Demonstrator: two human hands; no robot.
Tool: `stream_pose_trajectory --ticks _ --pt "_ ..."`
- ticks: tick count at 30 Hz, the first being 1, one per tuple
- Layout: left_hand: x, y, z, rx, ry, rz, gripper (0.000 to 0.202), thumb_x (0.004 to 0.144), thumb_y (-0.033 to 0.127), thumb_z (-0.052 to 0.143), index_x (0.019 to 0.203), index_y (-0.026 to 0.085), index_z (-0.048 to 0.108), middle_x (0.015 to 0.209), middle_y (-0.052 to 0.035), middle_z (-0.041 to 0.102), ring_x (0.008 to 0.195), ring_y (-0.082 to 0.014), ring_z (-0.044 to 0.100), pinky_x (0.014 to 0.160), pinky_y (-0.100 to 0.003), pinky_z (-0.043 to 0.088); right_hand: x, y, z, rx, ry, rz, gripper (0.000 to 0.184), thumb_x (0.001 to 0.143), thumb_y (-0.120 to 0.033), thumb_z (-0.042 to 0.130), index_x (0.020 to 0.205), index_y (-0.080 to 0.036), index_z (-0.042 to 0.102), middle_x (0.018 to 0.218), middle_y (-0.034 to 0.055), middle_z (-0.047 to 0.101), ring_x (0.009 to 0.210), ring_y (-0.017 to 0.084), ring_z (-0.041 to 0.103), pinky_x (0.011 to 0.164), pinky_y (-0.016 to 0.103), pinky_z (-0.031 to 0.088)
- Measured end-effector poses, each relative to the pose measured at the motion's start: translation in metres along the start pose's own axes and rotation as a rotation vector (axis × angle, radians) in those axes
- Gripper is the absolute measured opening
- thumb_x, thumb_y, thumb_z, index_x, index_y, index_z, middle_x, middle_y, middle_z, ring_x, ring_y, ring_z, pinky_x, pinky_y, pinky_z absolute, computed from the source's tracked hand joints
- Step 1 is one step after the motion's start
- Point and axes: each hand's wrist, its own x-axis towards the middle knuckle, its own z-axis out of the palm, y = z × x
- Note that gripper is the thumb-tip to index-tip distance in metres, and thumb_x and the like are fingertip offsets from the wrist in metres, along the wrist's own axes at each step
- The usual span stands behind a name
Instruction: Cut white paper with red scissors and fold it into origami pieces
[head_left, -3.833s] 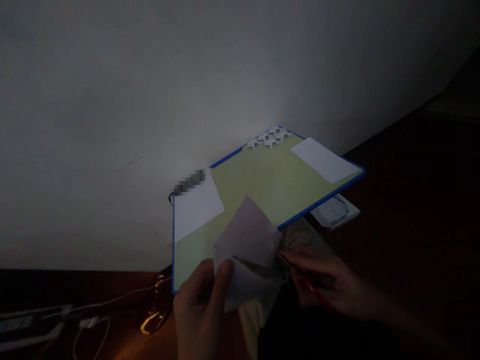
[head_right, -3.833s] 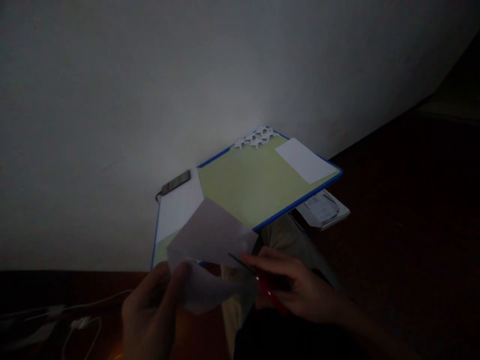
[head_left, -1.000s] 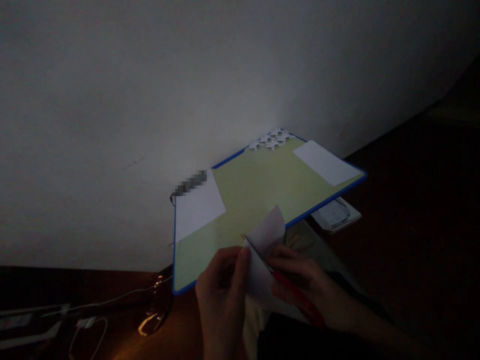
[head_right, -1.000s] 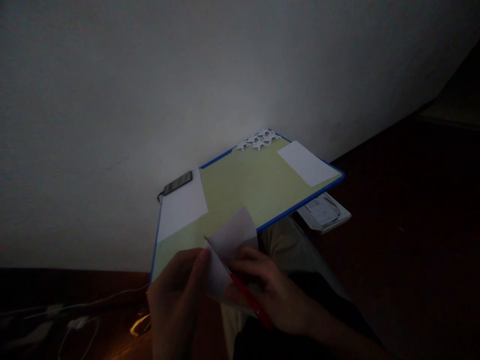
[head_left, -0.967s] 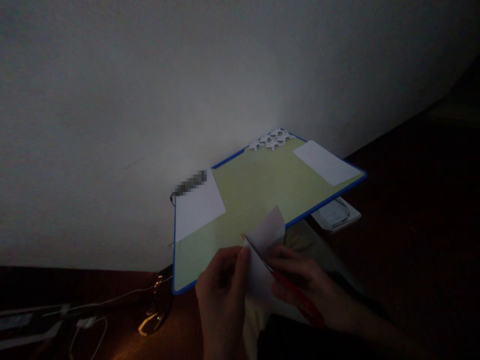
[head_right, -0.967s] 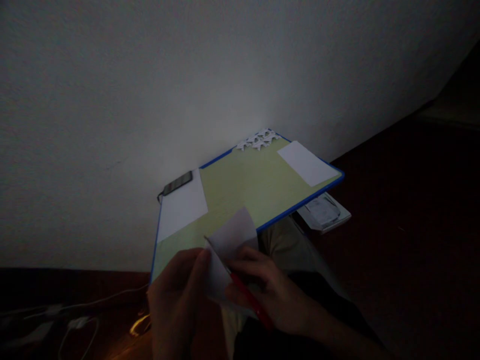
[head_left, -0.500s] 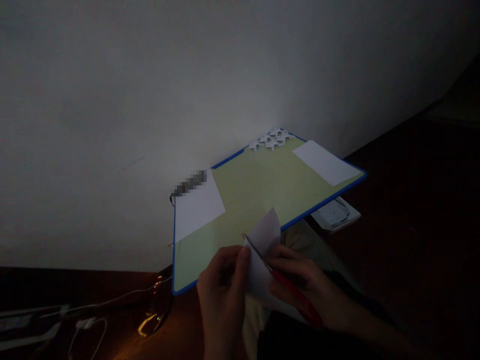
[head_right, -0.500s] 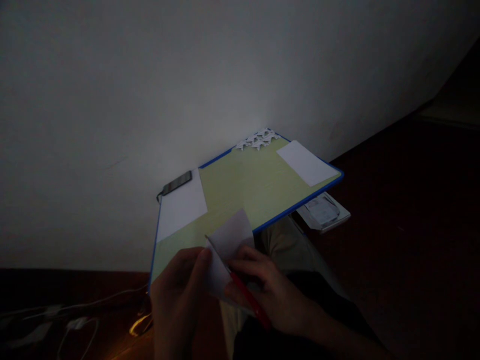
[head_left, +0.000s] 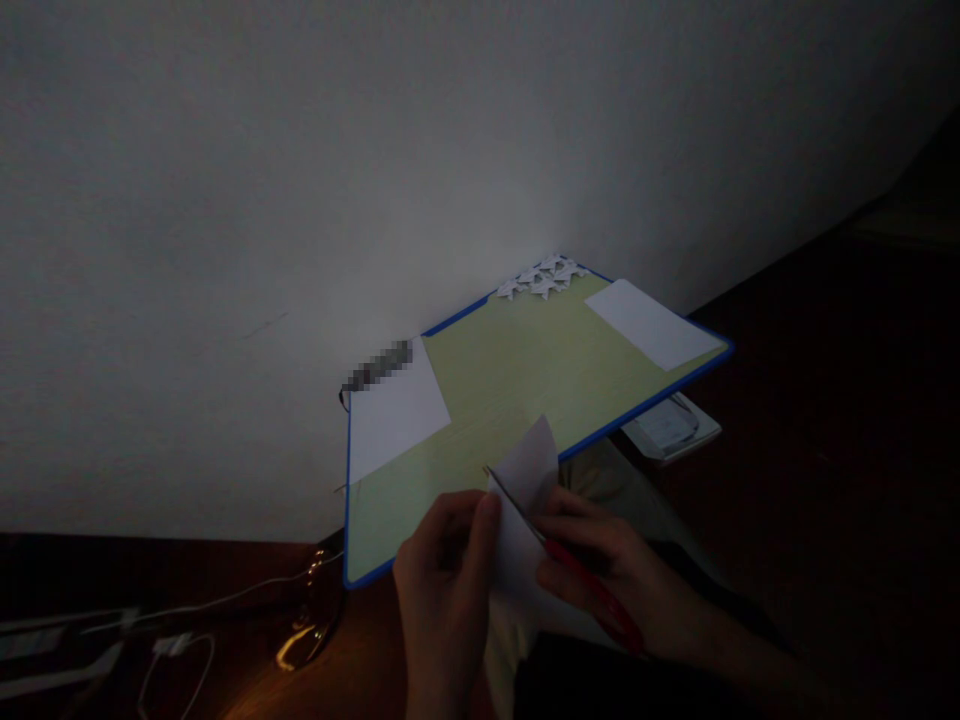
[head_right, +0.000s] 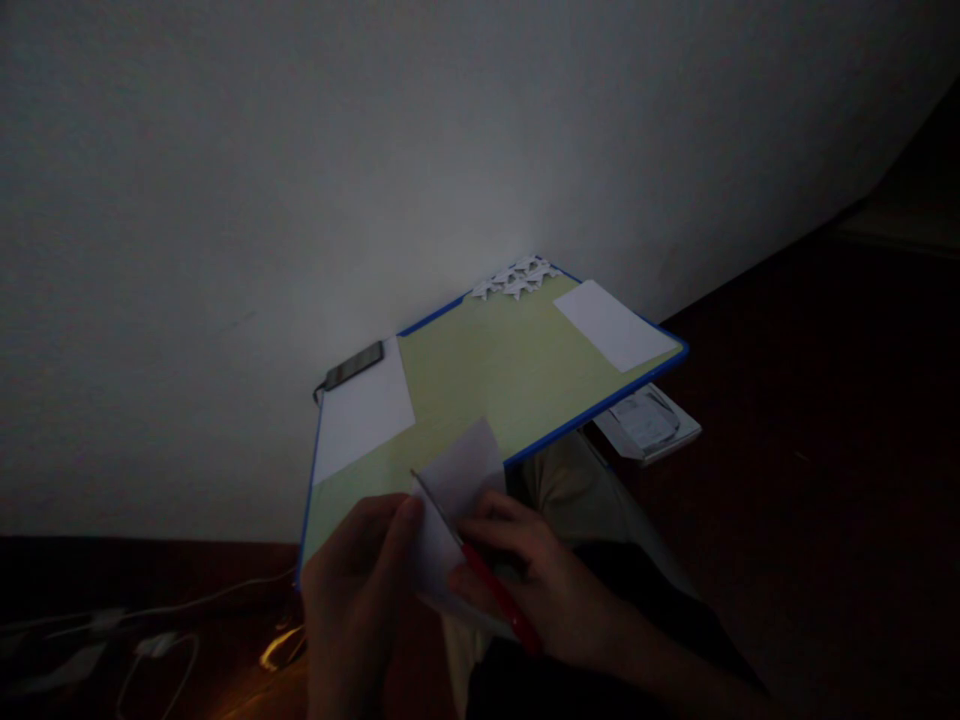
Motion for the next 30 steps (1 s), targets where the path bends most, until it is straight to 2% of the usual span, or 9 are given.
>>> stream_pose_trajectory --ticks 4,7,16,20,23,27,30 --pt "0.002 0.001 -0.001 -0.003 -0.013 -0.025 0.024 0.087 0.042 0.074 0.079 0.019 0.075 0.07 -0.0032 0.076 0.059 -0.0152 0.07 0.051 -0.02 0.051 0.001 0.002 0.0 0.019 0.001 0.007 0.012 0.098 -0.032 0.069 0.1 -0.022 0.076 0.101 0.003 0.059 0.095 0.016 0.059 0.096 0.034 0.05" --pt "0.005 0.0 -0.002 0.003 -0.015 -0.02 0.024 0.086 0.042 0.074 0.08 0.019 0.075 0.071 -0.0037 0.076 0.06 -0.0161 0.07 0.051 -0.021 0.051 0.002 0.002 0.001 -0.003 0.01 0.024 0.016 0.097 -0.034 0.071 0.091 -0.02 0.073 0.102 0.0033 0.06 0.094 0.016 0.059 0.089 0.031 0.05" --pt "0.006 0.001 -0.003 0.008 -0.005 -0.019 0.025 0.087 0.042 0.074 0.079 0.018 0.074 0.066 -0.0024 0.074 0.057 -0.0157 0.069 0.049 -0.02 0.049 0.005 -0.002 0.003 -0.018 0.019 0.008 0.013 0.1 -0.031 0.066 0.098 -0.02 0.074 0.102 0.0026 0.06 0.094 0.014 0.06 0.081 0.026 0.05" --pt "0.008 -0.002 -0.003 -0.003 -0.014 0.001 0.024 0.087 0.042 0.074 0.079 0.019 0.074 0.067 -0.0019 0.074 0.058 -0.0147 0.068 0.051 -0.02 0.048 0.007 0.0 0.003 -0.005 0.031 0.006 0.016 0.098 -0.034 0.069 0.095 -0.019 0.073 0.103 0.0034 0.061 0.098 0.016 0.06 0.085 0.029 0.049" --pt "0.011 -0.004 -0.002 -0.015 -0.016 -0.027 0.026 0.086 0.045 0.075 0.08 0.019 0.074 0.065 -0.0013 0.073 0.055 -0.0136 0.065 0.048 -0.019 0.045 0.009 0.001 0.003 0.004 0.041 0.014 0.019 0.095 -0.038 0.073 0.092 -0.019 0.072 0.099 0.0023 0.06 0.092 0.016 0.059 0.08 0.028 0.049" --pt "0.027 -0.002 -0.002 -0.051 -0.027 -0.019 0.025 0.083 0.043 0.077 0.078 0.018 0.073 0.065 -0.0011 0.072 0.056 -0.0129 0.061 0.049 -0.02 0.043 0.021 0.0 0.001 -0.017 0.07 0.008 0.025 0.096 -0.043 0.07 0.089 -0.019 0.07 0.095 0.0014 0.057 0.086 0.015 0.057 0.075 0.026 0.047" --pt "0.055 0.003 -0.003 -0.122 -0.065 0.025 0.023 0.082 0.04 0.078 0.077 0.018 0.073 0.065 -0.0003 0.07 0.058 -0.0123 0.06 0.052 -0.02 0.043 0.046 -0.003 -0.004 -0.038 0.1 -0.034 0.032 0.095 -0.046 0.071 0.081 -0.018 0.066 0.089 0.0002 0.054 0.08 0.014 0.055 0.07 0.025 0.045"
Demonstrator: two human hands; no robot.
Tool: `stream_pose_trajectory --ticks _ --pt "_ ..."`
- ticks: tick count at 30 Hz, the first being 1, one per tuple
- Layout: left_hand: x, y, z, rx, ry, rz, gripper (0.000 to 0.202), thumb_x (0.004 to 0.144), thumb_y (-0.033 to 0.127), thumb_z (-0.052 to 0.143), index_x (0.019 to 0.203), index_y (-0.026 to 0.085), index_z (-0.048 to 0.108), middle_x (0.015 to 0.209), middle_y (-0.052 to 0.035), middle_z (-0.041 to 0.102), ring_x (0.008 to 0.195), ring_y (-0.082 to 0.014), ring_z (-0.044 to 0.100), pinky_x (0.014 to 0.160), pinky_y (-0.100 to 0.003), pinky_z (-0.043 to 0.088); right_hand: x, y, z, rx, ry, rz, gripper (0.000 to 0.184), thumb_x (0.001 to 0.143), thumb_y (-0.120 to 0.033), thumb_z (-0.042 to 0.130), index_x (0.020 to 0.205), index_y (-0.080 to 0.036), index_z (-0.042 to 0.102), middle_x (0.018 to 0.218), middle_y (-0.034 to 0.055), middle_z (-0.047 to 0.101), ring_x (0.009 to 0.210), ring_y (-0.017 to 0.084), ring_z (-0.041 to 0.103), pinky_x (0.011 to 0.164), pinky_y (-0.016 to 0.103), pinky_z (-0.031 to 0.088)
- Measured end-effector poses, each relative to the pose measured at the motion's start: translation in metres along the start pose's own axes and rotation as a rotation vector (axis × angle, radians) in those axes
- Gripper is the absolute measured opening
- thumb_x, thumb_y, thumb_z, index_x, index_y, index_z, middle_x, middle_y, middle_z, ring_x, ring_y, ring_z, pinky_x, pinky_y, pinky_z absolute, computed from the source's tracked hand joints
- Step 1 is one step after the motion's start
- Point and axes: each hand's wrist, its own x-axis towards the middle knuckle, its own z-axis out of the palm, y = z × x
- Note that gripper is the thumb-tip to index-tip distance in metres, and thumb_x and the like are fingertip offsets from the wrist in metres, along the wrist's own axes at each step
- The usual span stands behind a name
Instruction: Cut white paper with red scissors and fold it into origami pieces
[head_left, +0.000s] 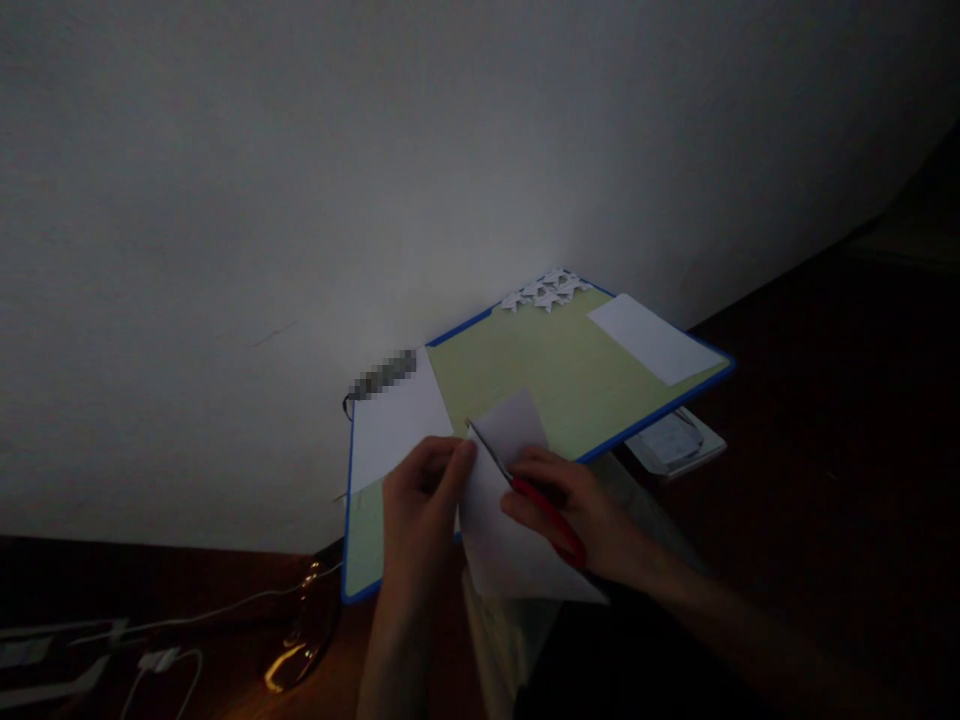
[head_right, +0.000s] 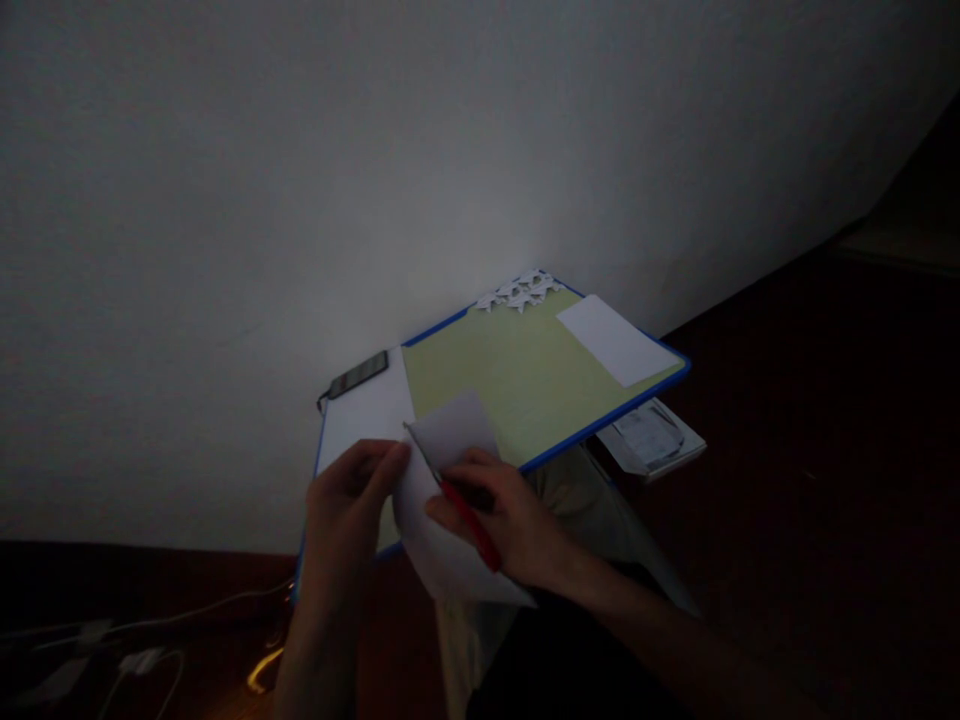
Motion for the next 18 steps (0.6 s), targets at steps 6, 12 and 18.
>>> stream_pose_trajectory --ticks 6,12,18 --pt "0.085 0.004 -0.006 -0.071 -0.038 0.028 0.029 0.076 0.044 0.081 0.079 0.016 0.073 0.067 -0.0008 0.068 0.06 -0.0127 0.056 0.055 -0.022 0.041 0.077 0.002 0.0 -0.076 0.129 -0.085 0.039 0.092 -0.05 0.069 0.071 -0.018 0.064 0.078 -0.0003 0.058 0.073 0.014 0.055 0.067 0.027 0.043" --pt "0.148 -0.006 -0.009 -0.043 -0.092 0.004 0.043 0.065 0.054 0.084 0.077 0.015 0.072 0.072 -0.0028 0.069 0.064 -0.0156 0.059 0.058 -0.025 0.044 0.132 0.018 0.005 -0.069 0.204 -0.053 0.054 0.089 -0.067 0.06 0.077 -0.016 0.067 0.07 0.0009 0.064 0.065 0.015 0.058 0.059 0.026 0.046" --pt "0.175 -0.033 -0.03 -0.034 -0.06 -0.052 0.053 0.06 0.062 0.084 0.081 0.015 0.072 0.067 -0.0004 0.064 0.057 -0.013 0.054 0.052 -0.023 0.038 0.173 0.022 -0.044 -0.389 0.222 -0.067 0.055 0.096 -0.066 0.051 0.098 -0.014 0.07 0.079 0.0049 0.068 0.067 0.017 0.062 0.059 0.026 0.048"
